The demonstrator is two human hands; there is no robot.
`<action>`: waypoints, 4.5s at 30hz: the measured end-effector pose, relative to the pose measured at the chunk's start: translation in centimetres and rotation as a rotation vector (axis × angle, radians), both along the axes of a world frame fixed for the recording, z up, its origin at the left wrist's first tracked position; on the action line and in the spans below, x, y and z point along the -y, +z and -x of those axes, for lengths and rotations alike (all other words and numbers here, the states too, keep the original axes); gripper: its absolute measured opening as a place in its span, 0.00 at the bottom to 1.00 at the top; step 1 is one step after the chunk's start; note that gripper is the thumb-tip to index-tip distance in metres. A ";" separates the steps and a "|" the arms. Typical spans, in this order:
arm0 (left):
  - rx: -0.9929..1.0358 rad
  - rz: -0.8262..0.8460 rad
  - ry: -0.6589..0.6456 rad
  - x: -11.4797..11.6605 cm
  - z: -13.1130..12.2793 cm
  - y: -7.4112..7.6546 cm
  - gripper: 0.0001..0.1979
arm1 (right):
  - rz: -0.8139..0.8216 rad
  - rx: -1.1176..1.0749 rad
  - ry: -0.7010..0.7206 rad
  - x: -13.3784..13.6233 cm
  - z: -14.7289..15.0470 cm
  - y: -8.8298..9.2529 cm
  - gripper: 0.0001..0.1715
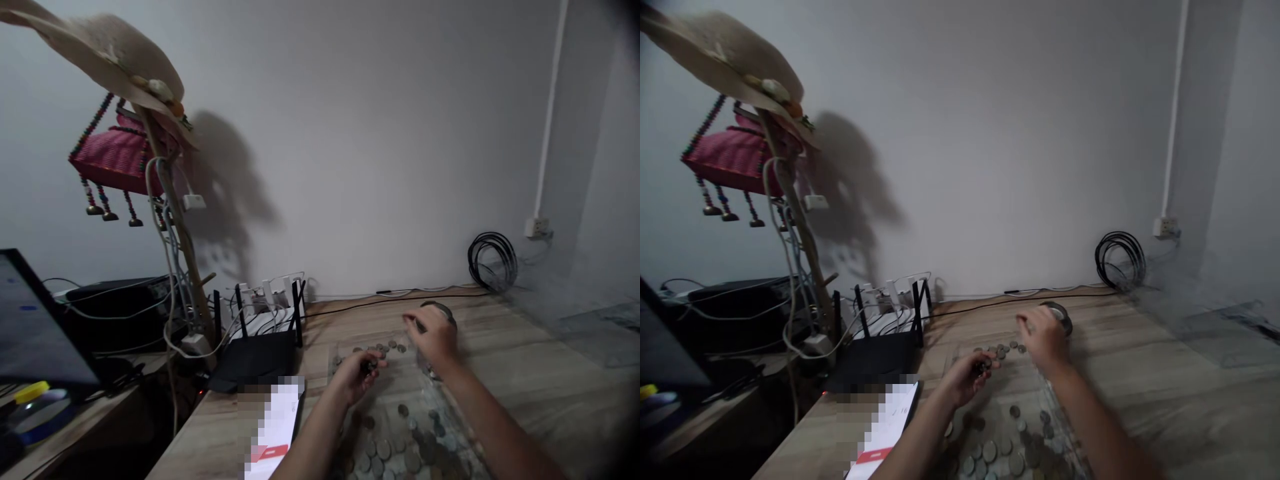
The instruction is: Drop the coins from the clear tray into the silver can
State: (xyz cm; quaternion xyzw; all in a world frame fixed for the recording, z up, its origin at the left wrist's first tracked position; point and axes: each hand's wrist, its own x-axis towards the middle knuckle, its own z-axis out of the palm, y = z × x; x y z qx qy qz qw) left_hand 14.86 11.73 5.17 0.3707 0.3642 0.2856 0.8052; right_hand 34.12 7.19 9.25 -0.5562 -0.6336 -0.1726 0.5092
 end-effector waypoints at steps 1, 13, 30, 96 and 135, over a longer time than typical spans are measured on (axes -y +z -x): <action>0.012 0.002 0.002 0.0 0.0 0.0 0.08 | -0.055 -0.015 -0.113 0.1 -1.3 0.5 0.09; 0.027 -0.184 -0.036 0.0 0.0 -0.8 0.11 | 0.021 -0.074 -0.293 0.2 -5.2 0.6 0.13; -0.016 -0.305 -0.063 0.2 -0.1 -0.8 0.11 | 0.421 -0.088 0.278 -1.0 4.1 -3.1 0.12; 0.048 -0.224 0.032 0.2 0.2 -0.7 0.13 | 0.502 -0.075 0.406 -0.8 4.5 -3.5 0.12; 0.035 -0.176 0.023 0.2 0.2 -0.5 0.17 | 0.617 -0.032 0.411 -0.8 4.6 -3.6 0.10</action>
